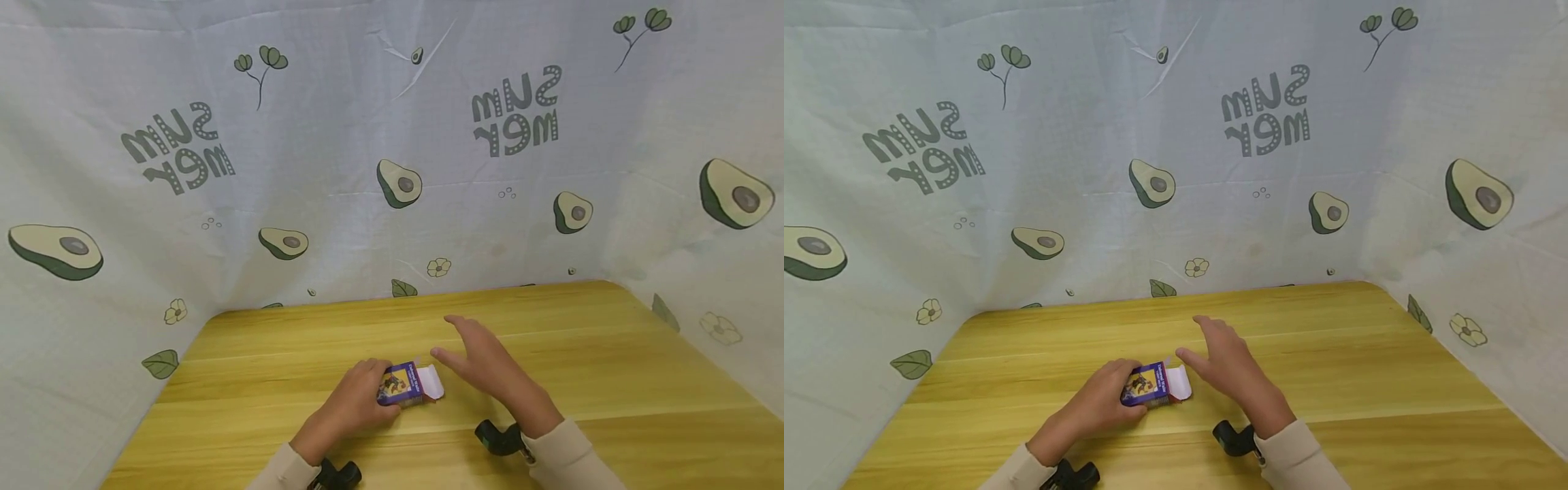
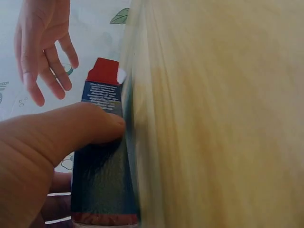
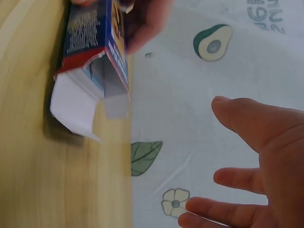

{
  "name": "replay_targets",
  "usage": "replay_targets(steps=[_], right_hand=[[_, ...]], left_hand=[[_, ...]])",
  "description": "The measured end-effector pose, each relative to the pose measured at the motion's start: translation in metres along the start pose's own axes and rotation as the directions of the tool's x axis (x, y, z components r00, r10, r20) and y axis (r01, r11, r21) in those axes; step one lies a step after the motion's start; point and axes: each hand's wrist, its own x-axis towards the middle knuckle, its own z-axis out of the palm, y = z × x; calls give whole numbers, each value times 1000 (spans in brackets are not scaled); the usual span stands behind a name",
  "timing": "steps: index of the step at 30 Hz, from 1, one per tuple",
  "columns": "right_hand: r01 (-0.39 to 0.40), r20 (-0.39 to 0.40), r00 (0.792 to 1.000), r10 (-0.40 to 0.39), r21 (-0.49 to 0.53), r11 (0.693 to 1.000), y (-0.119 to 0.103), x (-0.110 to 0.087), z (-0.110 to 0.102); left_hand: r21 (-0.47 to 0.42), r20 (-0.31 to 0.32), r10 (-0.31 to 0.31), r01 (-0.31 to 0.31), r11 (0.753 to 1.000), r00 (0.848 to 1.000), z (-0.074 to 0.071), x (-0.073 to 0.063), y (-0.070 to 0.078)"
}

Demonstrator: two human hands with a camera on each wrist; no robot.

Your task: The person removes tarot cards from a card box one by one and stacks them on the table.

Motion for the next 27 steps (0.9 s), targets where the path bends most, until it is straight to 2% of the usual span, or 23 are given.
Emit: replay_targets(steps=[5, 9, 14, 17, 22, 27], right_hand=[[42, 4, 999, -42, 70, 997, -13, -3, 2], [93, -8, 996, -92, 123, 988, -21, -5, 6], [83, 5, 996, -86, 192, 978, -30, -8, 10], [72, 14, 997, -76, 200, 977, -32, -8, 12], [102, 10, 994, -106, 184, 978, -32, -7, 15], [71, 15, 997, -75, 189, 979, -30, -7, 19]], left_hand=[[-40, -29, 5, -6, 999, 1000, 2, 1, -1], [-112, -34, -17, 13, 994, 999, 2, 1, -1], [-222, -37, -34, 25, 975, 999, 2, -1, -2], [-271, -55, -22, 6, 963, 998, 2, -3, -3], [-346, -94, -20, -14, 938, 995, 3, -6, -5], [-363, -120, -14, -31, 931, 993, 5, -7, -5]])
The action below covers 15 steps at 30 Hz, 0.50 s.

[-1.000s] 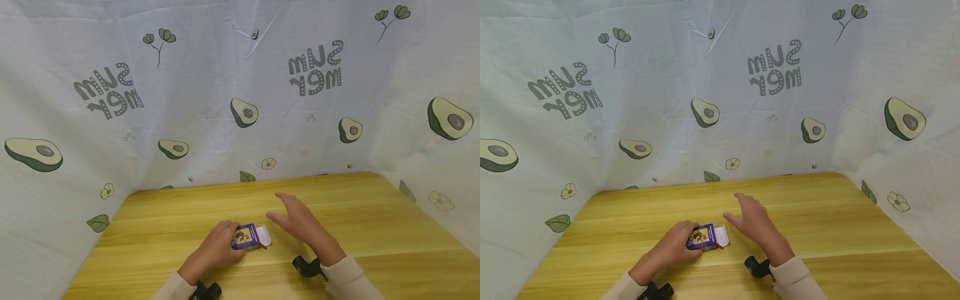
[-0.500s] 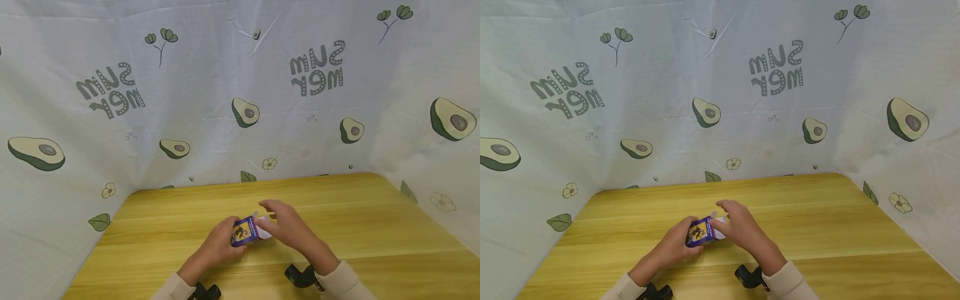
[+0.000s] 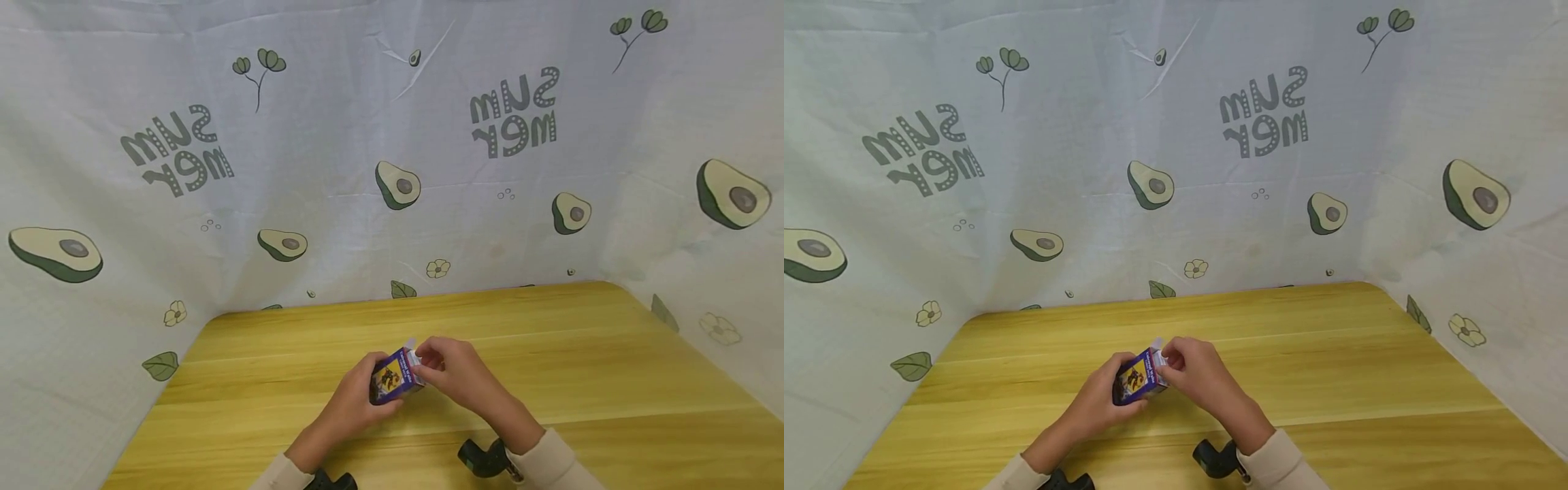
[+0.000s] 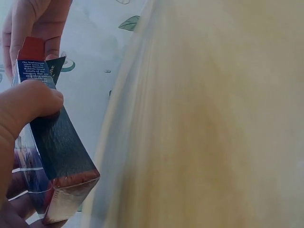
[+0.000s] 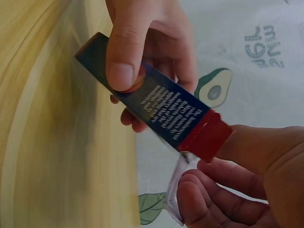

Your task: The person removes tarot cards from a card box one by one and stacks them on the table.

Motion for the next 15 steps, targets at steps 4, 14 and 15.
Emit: replay_targets(steps=[4, 14, 15], right_hand=[[-49, -20, 999, 49, 10, 999, 2, 1, 4], [-141, -61, 987, 147, 93, 986, 5, 3, 14], [-143, -67, 986, 150, 98, 985, 5, 3, 14]], left_hand=[[-17, -21, 14, -14, 1000, 1000, 2, -1, -3], [2, -111, 45, -45, 999, 993, 6, -4, -11], [6, -124, 52, -52, 999, 991, 6, -4, -11]])
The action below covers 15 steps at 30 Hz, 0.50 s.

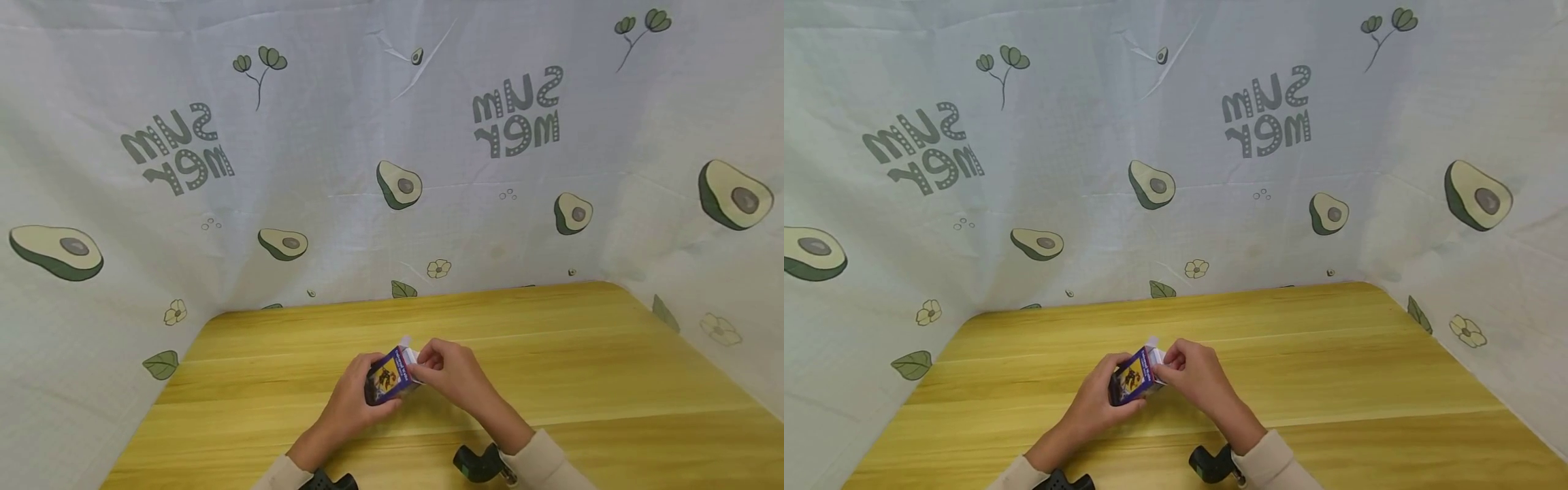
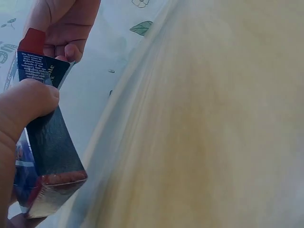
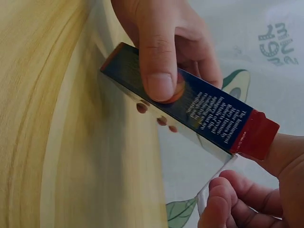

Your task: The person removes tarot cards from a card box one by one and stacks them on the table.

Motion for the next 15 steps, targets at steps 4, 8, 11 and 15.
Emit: replay_targets(steps=[4, 8, 11, 15], right_hand=[[4, -20, 1000, -4, 16, 1000, 1, 2, 2], [0, -19, 1000, 0, 21, 1000, 0, 5, 2], [-14, -8, 1000, 14, 17, 1000, -1, 7, 2], [-46, 15, 999, 46, 10, 999, -2, 11, 2]], left_hand=[[8, -51, 26, -26, 1000, 998, 0, 0, -1], [3, -84, 41, -41, 999, 996, 0, 0, -3], [-2, -91, 51, -51, 999, 995, 0, 1, -5], [3, -92, 60, -60, 998, 994, 1, 1, -8]])
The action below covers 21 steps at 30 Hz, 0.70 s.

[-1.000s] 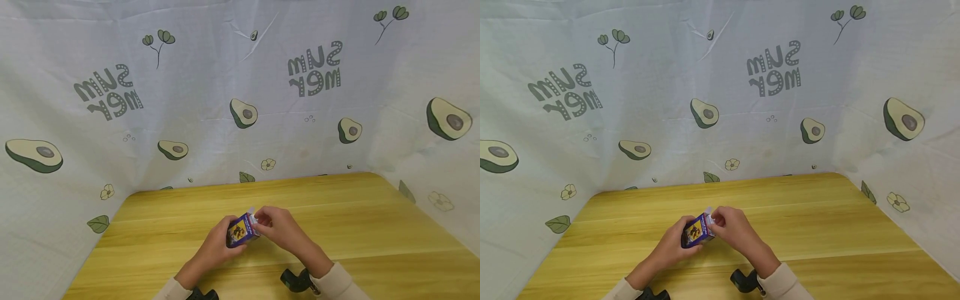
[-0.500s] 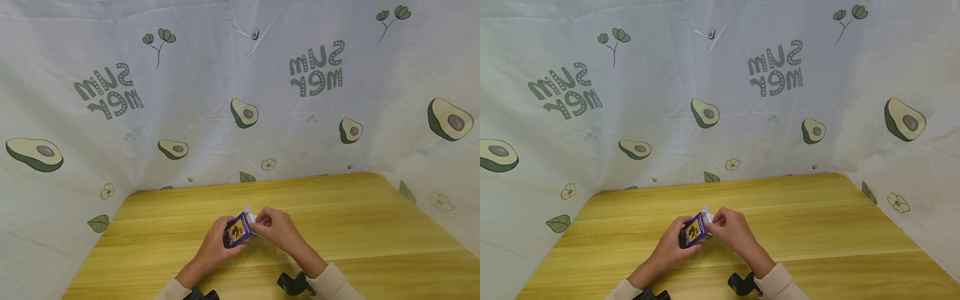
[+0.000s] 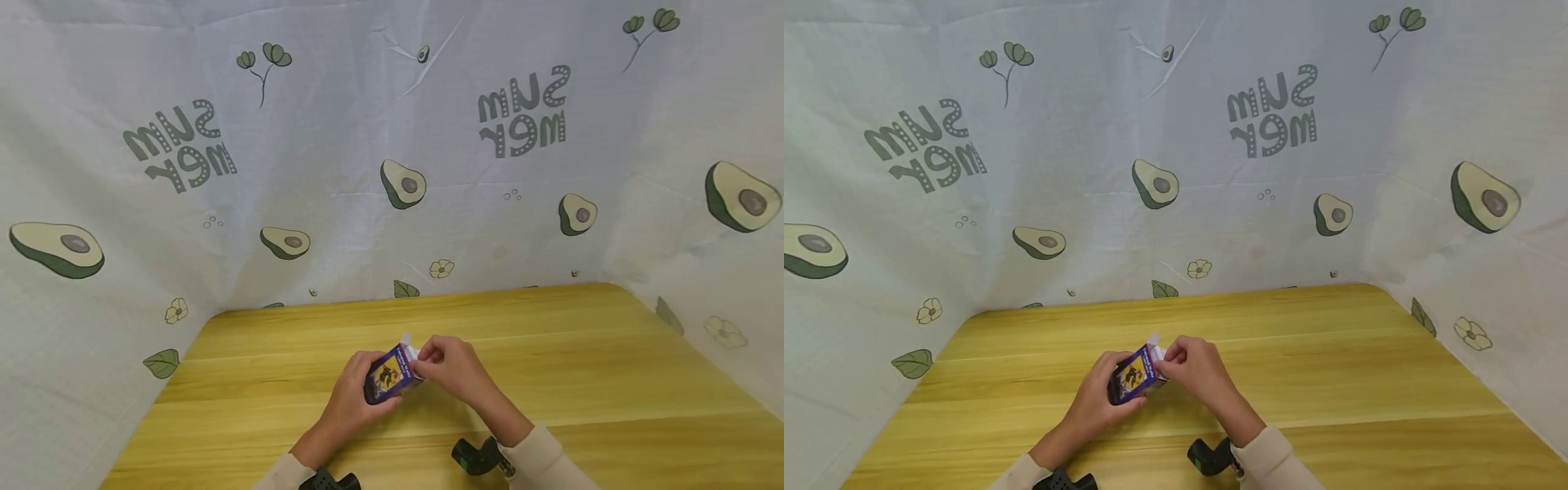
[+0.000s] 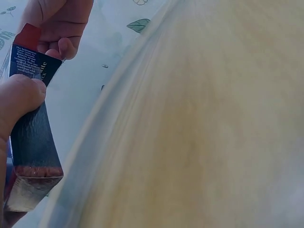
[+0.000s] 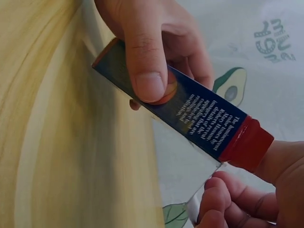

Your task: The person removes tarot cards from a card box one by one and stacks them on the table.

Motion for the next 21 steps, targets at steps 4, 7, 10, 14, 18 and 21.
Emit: replay_targets(steps=[4, 7, 10, 14, 18, 21], right_hand=[[-19, 23, 1000, 19, -5, 1000, -2, 3, -1], [-36, 34, 999, 36, -4, 999, -2, 4, 0], [-63, 45, 997, 63, 5, 998, -1, 4, 1], [-76, 44, 996, 75, 14, 997, 0, 5, 4], [-70, 27, 997, 70, 11, 997, 2, 5, 6], [-77, 29, 997, 77, 14, 997, 2, 6, 7]], left_hand=[[11, -13, 18, -18, 1000, 1000, 0, 0, -2], [10, -14, 22, -22, 1000, 1000, 0, 0, -3], [3, -8, 14, -14, 1000, 1000, 1, -1, -3], [2, -5, 9, -9, 1000, 1000, 2, -1, -3], [9, 7, -8, 8, 1000, 1000, 2, -1, -3], [29, 16, -23, 23, 999, 1000, 2, -1, -2]])
